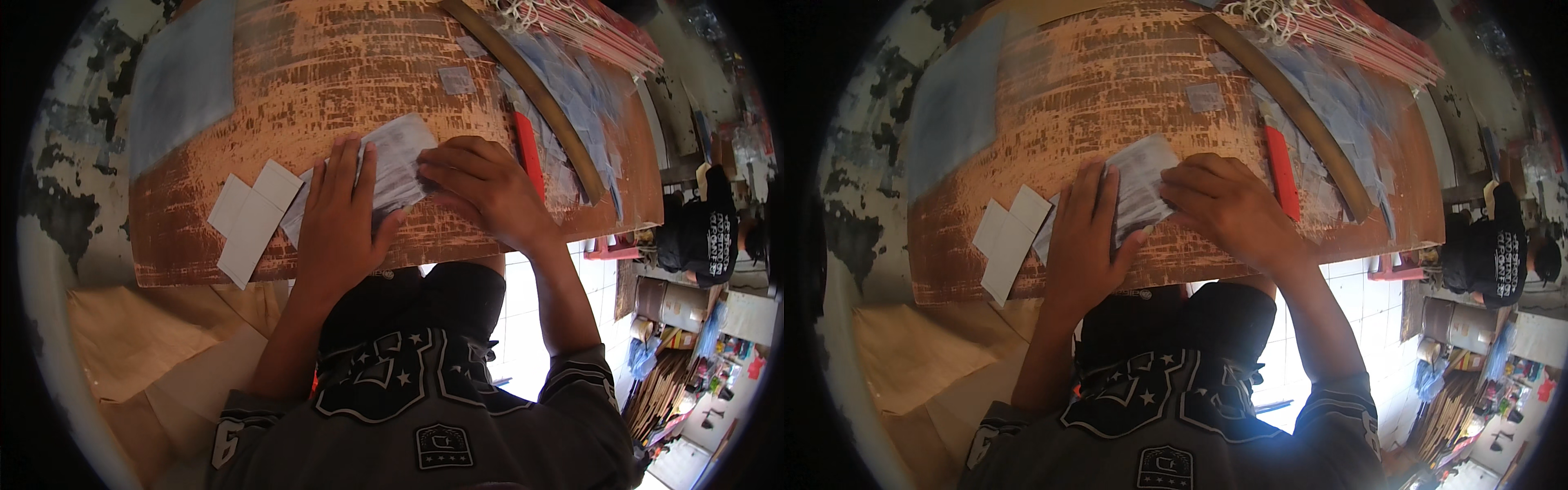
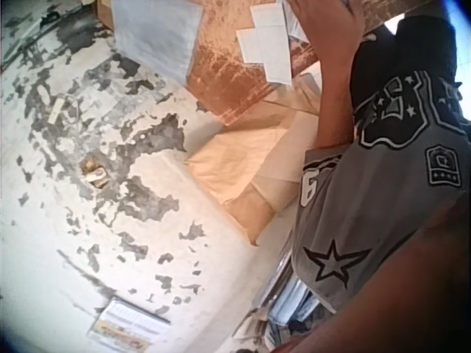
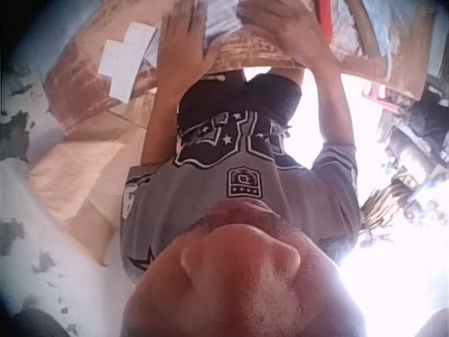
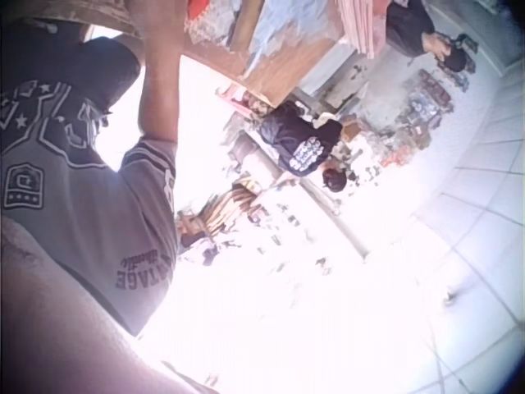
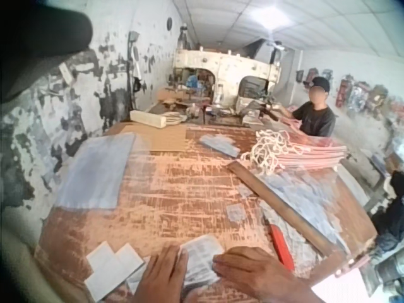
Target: The person uses a wooden ruler and a red utility knife to cut small rectangular pieces of light-colored material on a wooden workbench. They repeatedly align the ruler, slice along the edge, and separate the cut pieces, which accumulate on the table.
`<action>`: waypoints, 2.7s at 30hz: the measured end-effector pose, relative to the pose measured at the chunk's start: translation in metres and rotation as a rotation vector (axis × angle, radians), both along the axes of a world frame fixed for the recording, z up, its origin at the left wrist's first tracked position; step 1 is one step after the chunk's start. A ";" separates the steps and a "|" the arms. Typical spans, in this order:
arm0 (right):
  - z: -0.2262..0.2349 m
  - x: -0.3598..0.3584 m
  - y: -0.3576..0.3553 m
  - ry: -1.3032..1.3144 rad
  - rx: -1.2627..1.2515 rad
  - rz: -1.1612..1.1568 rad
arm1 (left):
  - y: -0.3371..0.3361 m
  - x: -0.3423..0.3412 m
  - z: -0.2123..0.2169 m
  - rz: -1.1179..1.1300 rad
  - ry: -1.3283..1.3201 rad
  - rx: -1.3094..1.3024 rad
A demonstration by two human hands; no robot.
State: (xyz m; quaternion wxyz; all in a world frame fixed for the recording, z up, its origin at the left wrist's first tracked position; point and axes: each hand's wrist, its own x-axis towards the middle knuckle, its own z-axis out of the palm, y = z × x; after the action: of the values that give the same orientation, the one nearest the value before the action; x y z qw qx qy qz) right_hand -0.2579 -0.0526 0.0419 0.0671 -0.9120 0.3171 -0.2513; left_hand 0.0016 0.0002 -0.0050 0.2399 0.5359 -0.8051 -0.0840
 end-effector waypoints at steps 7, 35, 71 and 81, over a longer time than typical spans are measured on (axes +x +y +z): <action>-0.002 0.001 -0.010 0.104 -0.039 0.061 | 0.001 0.000 -0.002 0.009 -0.008 -0.006; -0.007 0.003 -0.022 0.130 -0.187 0.150 | 0.000 0.001 -0.002 0.002 -0.017 -0.024; -0.010 -0.001 -0.009 -1.028 0.485 -0.600 | 0.001 0.000 -0.001 0.017 -0.023 0.009; 0.002 -0.026 0.003 -0.248 -0.267 -0.672 | 0.001 -0.002 0.003 0.014 -0.059 0.023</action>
State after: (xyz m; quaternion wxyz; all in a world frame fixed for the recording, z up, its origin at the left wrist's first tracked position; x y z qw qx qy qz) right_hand -0.2835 -0.0492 0.0435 -0.1008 -0.7206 0.5523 -0.4068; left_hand -0.0006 0.0017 -0.0016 0.2104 0.5465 -0.8071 -0.0754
